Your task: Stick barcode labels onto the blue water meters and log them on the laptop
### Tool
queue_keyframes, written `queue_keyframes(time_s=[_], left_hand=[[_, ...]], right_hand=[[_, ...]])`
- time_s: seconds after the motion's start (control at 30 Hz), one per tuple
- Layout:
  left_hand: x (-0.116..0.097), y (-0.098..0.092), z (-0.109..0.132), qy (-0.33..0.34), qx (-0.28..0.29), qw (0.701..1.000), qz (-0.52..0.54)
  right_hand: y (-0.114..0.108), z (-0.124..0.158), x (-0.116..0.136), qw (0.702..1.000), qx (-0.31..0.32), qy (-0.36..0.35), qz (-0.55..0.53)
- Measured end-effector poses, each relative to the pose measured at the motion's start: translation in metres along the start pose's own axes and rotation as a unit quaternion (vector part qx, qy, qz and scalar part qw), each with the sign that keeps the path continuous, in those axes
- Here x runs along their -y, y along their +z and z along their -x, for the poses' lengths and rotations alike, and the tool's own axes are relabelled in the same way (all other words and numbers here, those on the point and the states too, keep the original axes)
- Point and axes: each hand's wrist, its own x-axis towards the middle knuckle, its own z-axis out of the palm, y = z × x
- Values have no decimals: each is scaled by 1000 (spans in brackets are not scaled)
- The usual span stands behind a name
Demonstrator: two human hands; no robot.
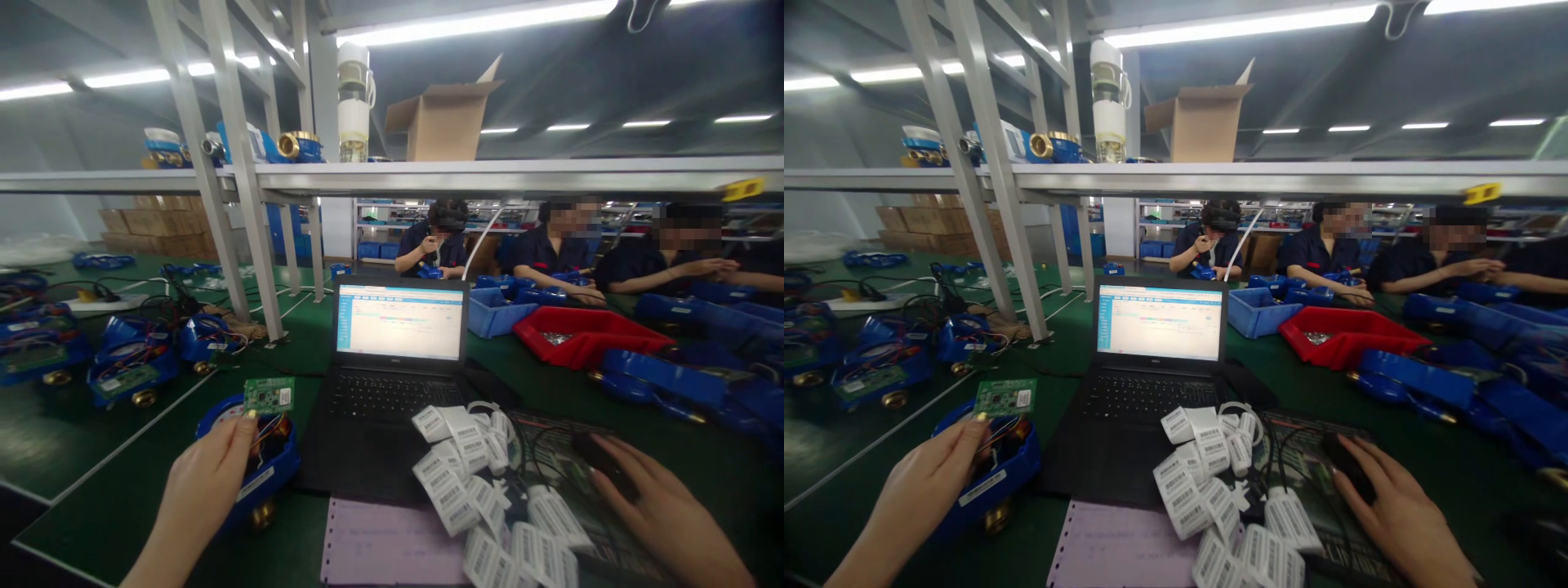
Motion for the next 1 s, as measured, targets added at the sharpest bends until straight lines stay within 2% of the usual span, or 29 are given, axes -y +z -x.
queue_keyframes(time_s=[0.1, 0.2, 0.4, 0.63, 1.0], left_hand=[[0, 0, 0, -29, 50, 998, -11], [-1, -1, 0, -48, 68, 996, -17], [1, -1, 1, -48, 56, 997, -39], [-3, 0, -1, -64, 53, 996, -43], [-3, -1, -2, -54, 56, 995, -56]], right_hand=[[8, 1, -10, 1000, -13, -20, 17], [5, 1, -14, 1000, 17, -16, 13], [-2, -1, -8, 1000, 20, -11, 12], [1, -1, -13, 999, 20, -17, 23], [-1, -1, -10, 999, 25, -9, 28]])
